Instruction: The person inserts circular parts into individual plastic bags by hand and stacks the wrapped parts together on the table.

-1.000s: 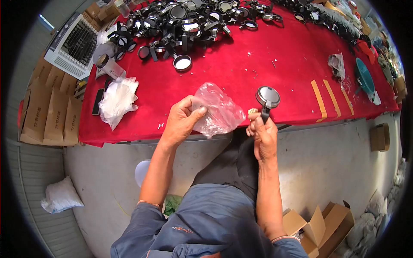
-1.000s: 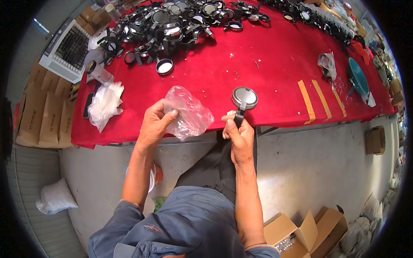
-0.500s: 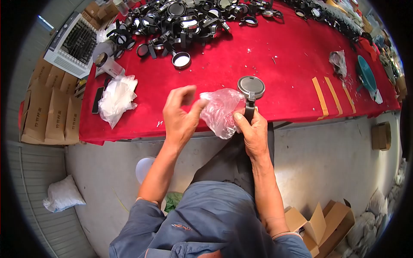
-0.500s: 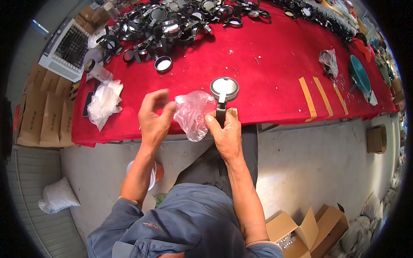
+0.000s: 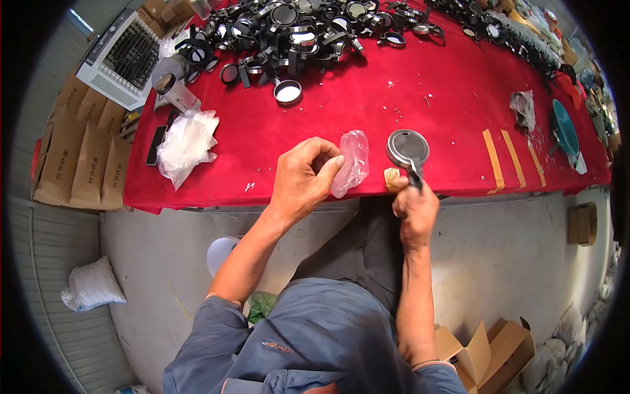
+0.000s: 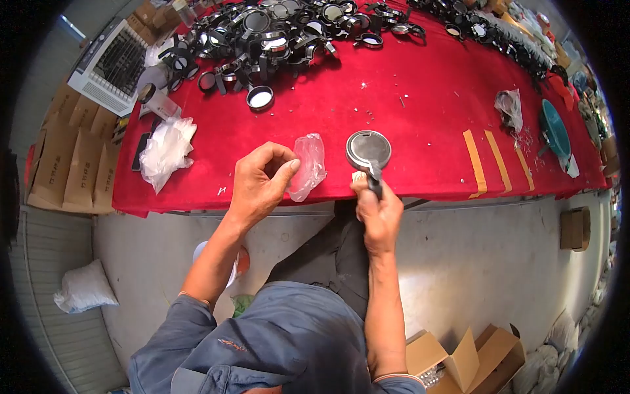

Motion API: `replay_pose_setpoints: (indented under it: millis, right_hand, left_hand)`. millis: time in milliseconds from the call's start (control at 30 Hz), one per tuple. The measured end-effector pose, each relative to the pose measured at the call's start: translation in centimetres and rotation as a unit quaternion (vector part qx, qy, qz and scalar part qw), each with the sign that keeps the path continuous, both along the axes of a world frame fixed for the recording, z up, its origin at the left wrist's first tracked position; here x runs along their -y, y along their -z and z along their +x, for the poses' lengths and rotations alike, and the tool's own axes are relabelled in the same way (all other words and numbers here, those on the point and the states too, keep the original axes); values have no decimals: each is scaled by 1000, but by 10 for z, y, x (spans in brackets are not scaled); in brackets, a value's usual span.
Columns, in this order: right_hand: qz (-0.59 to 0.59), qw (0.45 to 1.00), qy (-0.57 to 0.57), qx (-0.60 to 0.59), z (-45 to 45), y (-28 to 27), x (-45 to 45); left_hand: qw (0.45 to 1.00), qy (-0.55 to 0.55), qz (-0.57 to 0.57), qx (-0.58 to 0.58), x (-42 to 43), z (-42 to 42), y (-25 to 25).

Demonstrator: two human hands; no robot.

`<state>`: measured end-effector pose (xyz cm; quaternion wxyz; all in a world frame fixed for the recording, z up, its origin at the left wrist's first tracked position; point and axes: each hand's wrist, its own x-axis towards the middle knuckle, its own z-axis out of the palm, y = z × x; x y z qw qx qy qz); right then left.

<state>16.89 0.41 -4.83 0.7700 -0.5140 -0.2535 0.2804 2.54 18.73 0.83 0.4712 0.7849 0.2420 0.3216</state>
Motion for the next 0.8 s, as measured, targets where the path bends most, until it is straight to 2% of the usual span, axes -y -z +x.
replay_pose_setpoints:
  millis: [67,133,200,267,333,367,400,500,567,667,767,800]
  right_hand:
    - [112,993,-18,-18,4,2,14]
    - [129,989,-66,-40,5,-7,25]
    - [89,992,-93,-12,1,-12,26]
    - [27,991,-130,29,8,-1,23]
    - [-24,990,-122,74,9,2,19]
    - [-53,983,-90,149,10,-4,18]
    - [-52,983,-91,149,12,-4,18]
    - [-104,943,-77,308,12,-11,17]
    - [-139,914,-96,369,8,-21,13]
    - [-178,911,-60,366,9,-29,10]
    - [-147,936,-3,319,15,-26,15]
    - [-182,935,-34,301,19,-25,21]
  left_hand:
    - [998,8,54,13,3,4,1]
    - [998,26,49,7,7,7,-1]
    - [998,45,46,2,10,9,0]
    - [995,91,-11,23,10,10,0]
    - [994,106,-20,8,6,8,-6]
    - [992,119,-30,-7,4,7,-8]
    - [991,130,18,12,1,8,-7]
    - [981,171,69,62,-9,13,7]
    - [979,190,59,50,-9,18,3]
    - [977,212,19,30,-10,19,0]
    - [972,229,-41,27,-11,17,1]
    - [967,243,-68,32,-13,16,2]
